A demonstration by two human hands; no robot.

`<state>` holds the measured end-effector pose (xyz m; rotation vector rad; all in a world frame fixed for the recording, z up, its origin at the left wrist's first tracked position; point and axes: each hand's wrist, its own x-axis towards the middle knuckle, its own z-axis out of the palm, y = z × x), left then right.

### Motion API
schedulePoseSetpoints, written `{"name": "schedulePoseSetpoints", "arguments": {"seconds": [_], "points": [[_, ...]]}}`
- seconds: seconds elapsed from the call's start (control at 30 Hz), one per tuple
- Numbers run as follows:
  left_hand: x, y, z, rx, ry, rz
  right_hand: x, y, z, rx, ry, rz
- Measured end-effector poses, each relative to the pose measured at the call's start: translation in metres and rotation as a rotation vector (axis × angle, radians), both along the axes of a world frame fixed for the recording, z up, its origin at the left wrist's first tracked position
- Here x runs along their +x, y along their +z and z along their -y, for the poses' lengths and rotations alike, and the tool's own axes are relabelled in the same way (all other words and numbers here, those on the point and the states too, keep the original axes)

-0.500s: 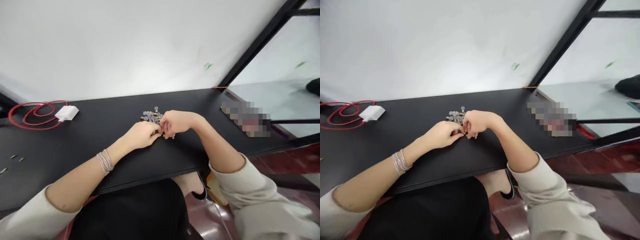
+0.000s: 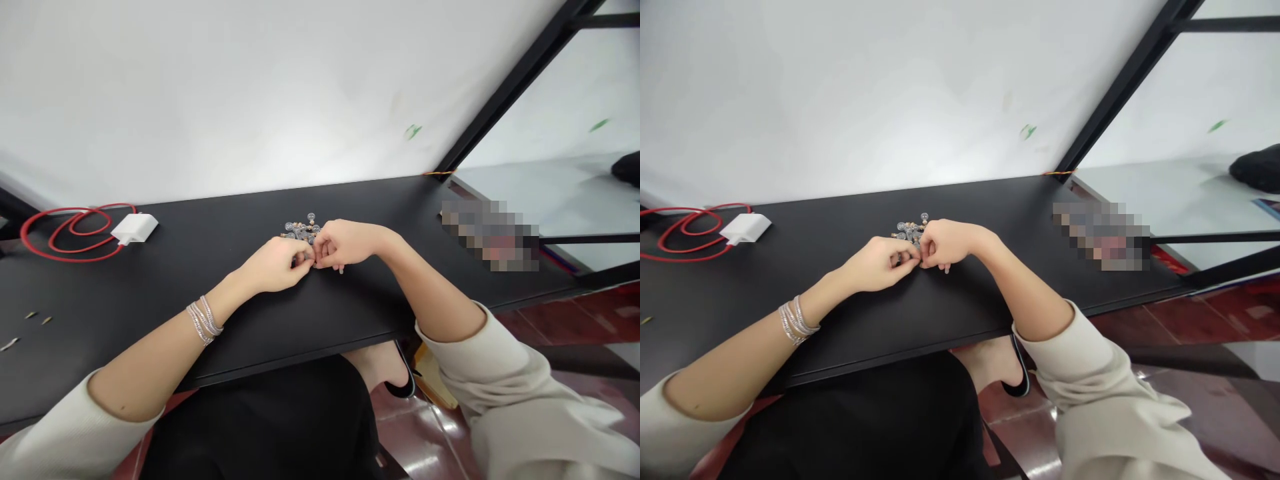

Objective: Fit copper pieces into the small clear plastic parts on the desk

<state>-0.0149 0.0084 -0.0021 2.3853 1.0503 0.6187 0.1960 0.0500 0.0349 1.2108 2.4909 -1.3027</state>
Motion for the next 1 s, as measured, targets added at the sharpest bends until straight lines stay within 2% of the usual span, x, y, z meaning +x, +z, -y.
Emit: {"name": "schedulePoseSetpoints", "arguments": {"seconds": [0.07,0.13,0.27,0.37,0.53,0.63,0.7,0.8,0.9,1.0], "points": [[-0.017,-0.001,-0.011,-0.055,0.112,0.140,0.000,0.000,0.000,0.010,-0.007,-0.016],[-0.044,-0.001,-0.024,-0.091,0.252,0.209,-0.002,0.000,0.001,0.010,0.000,-0.028],[-0.102,-0.005,-0.037,-0.075,0.405,0.163,-0.011,-0.002,0.005,0.070,0.063,-0.076],[-0.123,-0.008,-0.038,-0.072,0.457,0.103,-0.016,-0.005,0.010,0.147,0.086,-0.103],[-0.126,-0.013,-0.045,-0.050,0.436,0.031,-0.015,-0.007,0.015,0.189,0.030,-0.203],[-0.128,-0.012,-0.049,-0.035,0.422,0.022,-0.025,-0.005,0.013,0.145,-0.087,-0.388],[-0.130,-0.011,-0.050,0.006,0.420,-0.009,-0.046,-0.004,0.009,0.144,-0.190,-0.524],[-0.132,-0.009,-0.049,0.076,0.420,-0.055,-0.098,-0.009,-0.003,0.179,-0.290,-0.642],[-0.133,-0.012,-0.048,0.105,0.409,-0.048,-0.151,-0.022,-0.021,0.251,-0.403,-0.633],[-0.133,-0.016,-0.049,0.097,0.376,-0.010,-0.176,-0.037,-0.036,0.361,-0.556,-0.620]]}}
